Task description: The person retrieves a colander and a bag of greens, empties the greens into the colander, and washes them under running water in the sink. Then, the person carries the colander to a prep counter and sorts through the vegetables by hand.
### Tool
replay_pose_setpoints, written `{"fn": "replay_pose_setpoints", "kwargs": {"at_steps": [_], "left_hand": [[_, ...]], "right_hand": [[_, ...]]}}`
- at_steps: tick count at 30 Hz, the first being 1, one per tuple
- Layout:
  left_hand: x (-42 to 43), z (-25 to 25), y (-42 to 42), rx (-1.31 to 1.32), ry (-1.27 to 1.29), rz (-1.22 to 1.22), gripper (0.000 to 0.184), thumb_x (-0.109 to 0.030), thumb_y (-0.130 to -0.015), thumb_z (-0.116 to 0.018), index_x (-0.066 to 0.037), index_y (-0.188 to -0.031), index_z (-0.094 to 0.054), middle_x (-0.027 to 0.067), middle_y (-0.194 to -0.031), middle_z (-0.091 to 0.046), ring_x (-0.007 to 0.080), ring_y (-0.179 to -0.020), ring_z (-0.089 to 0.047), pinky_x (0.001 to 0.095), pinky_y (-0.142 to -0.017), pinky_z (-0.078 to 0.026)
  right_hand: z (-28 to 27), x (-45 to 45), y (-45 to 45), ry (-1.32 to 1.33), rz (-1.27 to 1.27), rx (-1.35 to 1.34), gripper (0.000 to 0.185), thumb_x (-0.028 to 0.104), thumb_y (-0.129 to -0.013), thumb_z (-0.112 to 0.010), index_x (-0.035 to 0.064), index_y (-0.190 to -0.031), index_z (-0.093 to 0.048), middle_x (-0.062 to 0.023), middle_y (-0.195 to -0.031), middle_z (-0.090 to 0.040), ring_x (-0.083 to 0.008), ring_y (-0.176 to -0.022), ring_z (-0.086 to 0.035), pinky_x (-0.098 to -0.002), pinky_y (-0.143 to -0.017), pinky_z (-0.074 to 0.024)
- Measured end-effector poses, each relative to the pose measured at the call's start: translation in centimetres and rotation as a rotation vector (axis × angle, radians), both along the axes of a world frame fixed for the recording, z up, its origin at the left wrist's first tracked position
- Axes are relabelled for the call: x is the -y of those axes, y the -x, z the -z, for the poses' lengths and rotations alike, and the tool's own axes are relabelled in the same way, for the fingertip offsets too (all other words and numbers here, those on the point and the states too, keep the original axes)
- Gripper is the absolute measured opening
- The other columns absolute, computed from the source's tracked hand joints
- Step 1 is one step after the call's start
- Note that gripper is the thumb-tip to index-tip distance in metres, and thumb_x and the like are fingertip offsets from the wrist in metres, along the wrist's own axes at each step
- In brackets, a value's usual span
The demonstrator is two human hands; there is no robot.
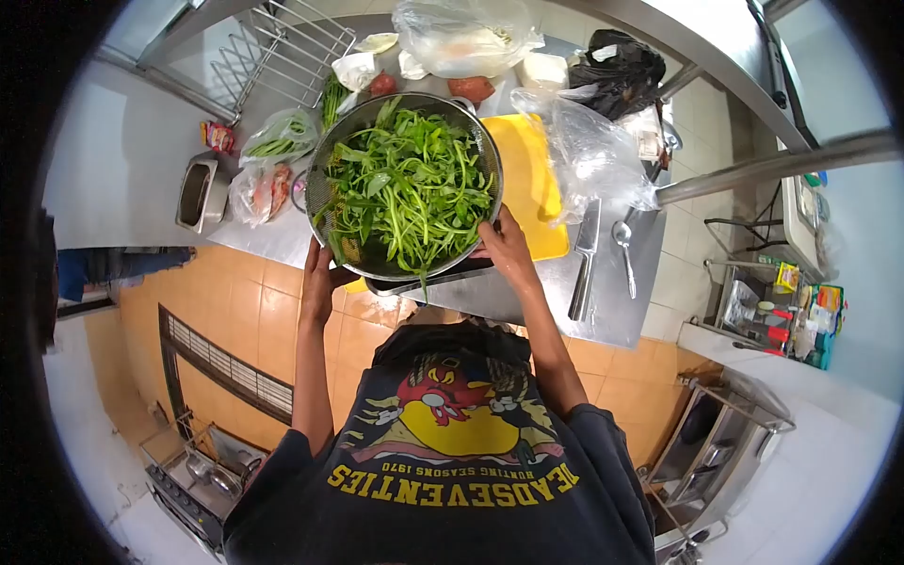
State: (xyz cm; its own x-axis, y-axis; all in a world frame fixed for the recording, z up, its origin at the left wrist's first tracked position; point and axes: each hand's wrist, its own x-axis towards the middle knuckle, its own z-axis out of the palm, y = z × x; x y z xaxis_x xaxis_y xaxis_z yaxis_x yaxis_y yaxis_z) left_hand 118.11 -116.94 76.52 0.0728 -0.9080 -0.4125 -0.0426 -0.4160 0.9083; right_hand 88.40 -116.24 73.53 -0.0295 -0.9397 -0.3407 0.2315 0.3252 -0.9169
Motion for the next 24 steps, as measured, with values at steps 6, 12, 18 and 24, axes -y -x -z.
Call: {"fn": "replay_pose_setpoints", "kwargs": {"at_steps": [6,12,18,24], "left_hand": [[0.1,0.0,0.0,-0.016,-0.052,0.018,0.075,-0.064,-0.088,-0.029,-0.008,-0.138,-0.029,0.0130,-0.128,-0.047,0.0226,-0.090,-0.061,0.0345,-0.073,-0.052],[0.2,-1.0,0.6,0.026,-0.040,-0.044,0.070,-0.056,-0.088,-0.041,-0.008,-0.138,-0.029,0.0130,-0.130,-0.045,0.0225,-0.090,-0.061,0.0336,-0.072,-0.052],[0.4,0.5,0.0,0.049,-0.042,-0.071,0.063,-0.056,-0.089,-0.042,-0.009,-0.131,-0.040,0.0085,-0.113,-0.056,0.0184,-0.086,-0.061,0.0300,-0.067,-0.053],[0.0,0.4,0.0,0.112,0.099,-0.115,0.062,-0.056,-0.089,-0.042,-0.010,-0.132,-0.040,0.0077,-0.121,-0.051,0.0162,-0.095,-0.054,0.0305,-0.075,-0.046]], "right_hand": [[-0.2,0.1,0.2,-0.019,-0.010,-0.023,0.046,0.018,-0.089,-0.046,0.0017,-0.131,-0.036,-0.0114,-0.097,-0.058,-0.0164,-0.076,-0.062,-0.0293,-0.067,-0.0564],[-0.4,0.3,-0.1,0.000,0.040,0.029,0.045,0.021,-0.090,-0.051,0.0036,-0.129,-0.038,-0.0114,-0.093,-0.059,-0.0170,-0.069,-0.063,-0.0281,-0.061,-0.0552],[-1.1,0.2,3.7,0.134,0.097,-0.533,0.049,0.030,-0.087,-0.059,0.0026,-0.124,-0.044,-0.0130,-0.093,-0.058,-0.0196,-0.074,-0.062,-0.0293,-0.058,-0.0490],[-0.9,2.7,9.7,0.399,0.557,-1.558,0.024,0.020,-0.080,-0.064,0.0032,-0.097,-0.062,-0.0145,-0.088,-0.058,-0.0304,-0.079,-0.056,-0.0377,-0.069,-0.0455]]}}
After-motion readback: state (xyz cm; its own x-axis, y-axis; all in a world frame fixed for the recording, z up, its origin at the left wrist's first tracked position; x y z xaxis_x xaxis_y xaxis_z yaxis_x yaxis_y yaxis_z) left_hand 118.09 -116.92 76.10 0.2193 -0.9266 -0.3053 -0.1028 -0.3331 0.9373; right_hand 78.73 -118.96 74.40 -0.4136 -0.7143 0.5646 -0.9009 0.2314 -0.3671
